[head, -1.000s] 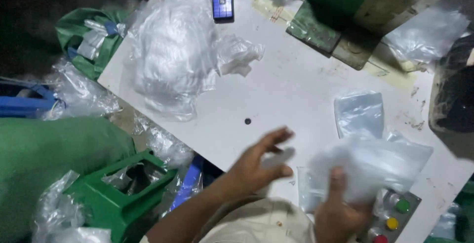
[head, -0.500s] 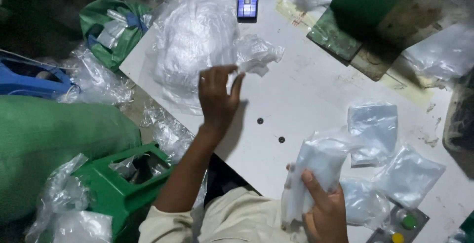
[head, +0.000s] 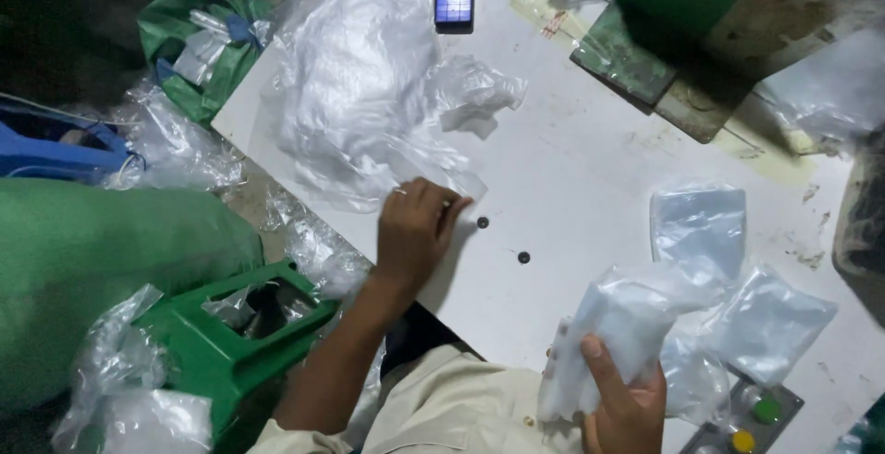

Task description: Folding and stacking small plastic bags on a work table

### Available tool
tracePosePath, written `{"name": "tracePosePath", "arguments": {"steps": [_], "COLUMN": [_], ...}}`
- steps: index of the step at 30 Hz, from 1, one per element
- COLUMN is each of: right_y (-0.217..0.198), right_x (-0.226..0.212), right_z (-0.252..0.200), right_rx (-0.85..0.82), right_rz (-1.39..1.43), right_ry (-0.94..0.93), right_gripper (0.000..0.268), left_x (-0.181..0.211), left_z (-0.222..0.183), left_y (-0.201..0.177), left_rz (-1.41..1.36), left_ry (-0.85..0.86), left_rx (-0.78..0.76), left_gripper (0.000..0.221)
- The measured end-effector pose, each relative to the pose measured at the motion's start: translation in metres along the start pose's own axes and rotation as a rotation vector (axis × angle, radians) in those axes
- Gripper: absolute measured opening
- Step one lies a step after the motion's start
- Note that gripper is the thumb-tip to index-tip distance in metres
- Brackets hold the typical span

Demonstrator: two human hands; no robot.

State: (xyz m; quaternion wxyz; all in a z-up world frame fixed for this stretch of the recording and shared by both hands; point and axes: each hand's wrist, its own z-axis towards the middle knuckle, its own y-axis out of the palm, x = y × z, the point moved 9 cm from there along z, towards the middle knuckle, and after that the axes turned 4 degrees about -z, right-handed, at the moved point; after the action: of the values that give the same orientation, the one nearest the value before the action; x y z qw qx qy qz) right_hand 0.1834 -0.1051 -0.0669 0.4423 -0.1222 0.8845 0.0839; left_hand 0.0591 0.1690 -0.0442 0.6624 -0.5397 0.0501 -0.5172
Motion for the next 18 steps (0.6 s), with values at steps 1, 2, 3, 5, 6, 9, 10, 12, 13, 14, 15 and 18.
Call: {"name": "tracePosePath", "arguments": {"steps": [1,2,3,5,6,9,10,12,13,14,15,18], "right_y": [0.0,-0.003,-0.006,-0.003,-0.002,-0.007,-0.006,-0.002,-0.002,-0.004,-0.007,-0.006], "right_x": [0.003,0.004,0.005,-0.002,-0.007,-0.01,-0.012,-0.016,-0.016,-0.014,-0.013,-0.021], "right_z": [0.004,0.006,0.007,-0.001,-0.004,-0.003,-0.003,-0.005,-0.005,-0.006,-0.007,-0.016], "right_rx": [-0.01,-0.012,-0.013,0.025,0.072,0.076,0.074,0.052,0.051,0.065,0.078,0.088], "right_rz": [-0.007,-0.029,-0.052,-0.075,-0.075,-0.14,-0.137,-0.109,-0.105,-0.106,-0.108,-0.055], "right_ry": [0.004,-0.02,-0.044,-0.06,-0.094,-0.09,-0.094,-0.085,-0.088,-0.068,-0.048,-0.076], "right_gripper": [0.039,0.041,0.043,0.044,0.046,0.053,0.053,0.065,0.065,0.064,0.063,0.066], "left_x": [0.007,0.017,0.028,0.039,0.046,0.036,0.03,0.012,-0.002,-0.012,-0.02,-0.068], "left_z": [-0.006,-0.014,-0.022,-0.033,-0.035,-0.027,-0.016,0.005,0.017,0.029,0.041,0.056], "left_y": [0.001,0.008,0.014,0.017,0.022,0.015,0.013,-0.018,-0.014,-0.017,-0.018,0.025], "left_rz": [0.008,-0.086,-0.181,-0.225,-0.272,-0.454,-0.453,-0.338,-0.337,-0.185,-0.033,0.06], "left_ry": [-0.01,-0.005,-0.001,-0.02,-0.008,-0.236,-0.232,-0.243,-0.238,-0.192,-0.145,-0.368], "left_rx": [0.003,-0.05,-0.101,-0.153,-0.199,-0.186,-0.183,0.135,0.137,0.193,0.247,-0.076], "left_gripper": [0.022,0.021,0.02,0.027,0.035,0.03,0.03,0.012,0.012,0.014,0.019,0.02]}}
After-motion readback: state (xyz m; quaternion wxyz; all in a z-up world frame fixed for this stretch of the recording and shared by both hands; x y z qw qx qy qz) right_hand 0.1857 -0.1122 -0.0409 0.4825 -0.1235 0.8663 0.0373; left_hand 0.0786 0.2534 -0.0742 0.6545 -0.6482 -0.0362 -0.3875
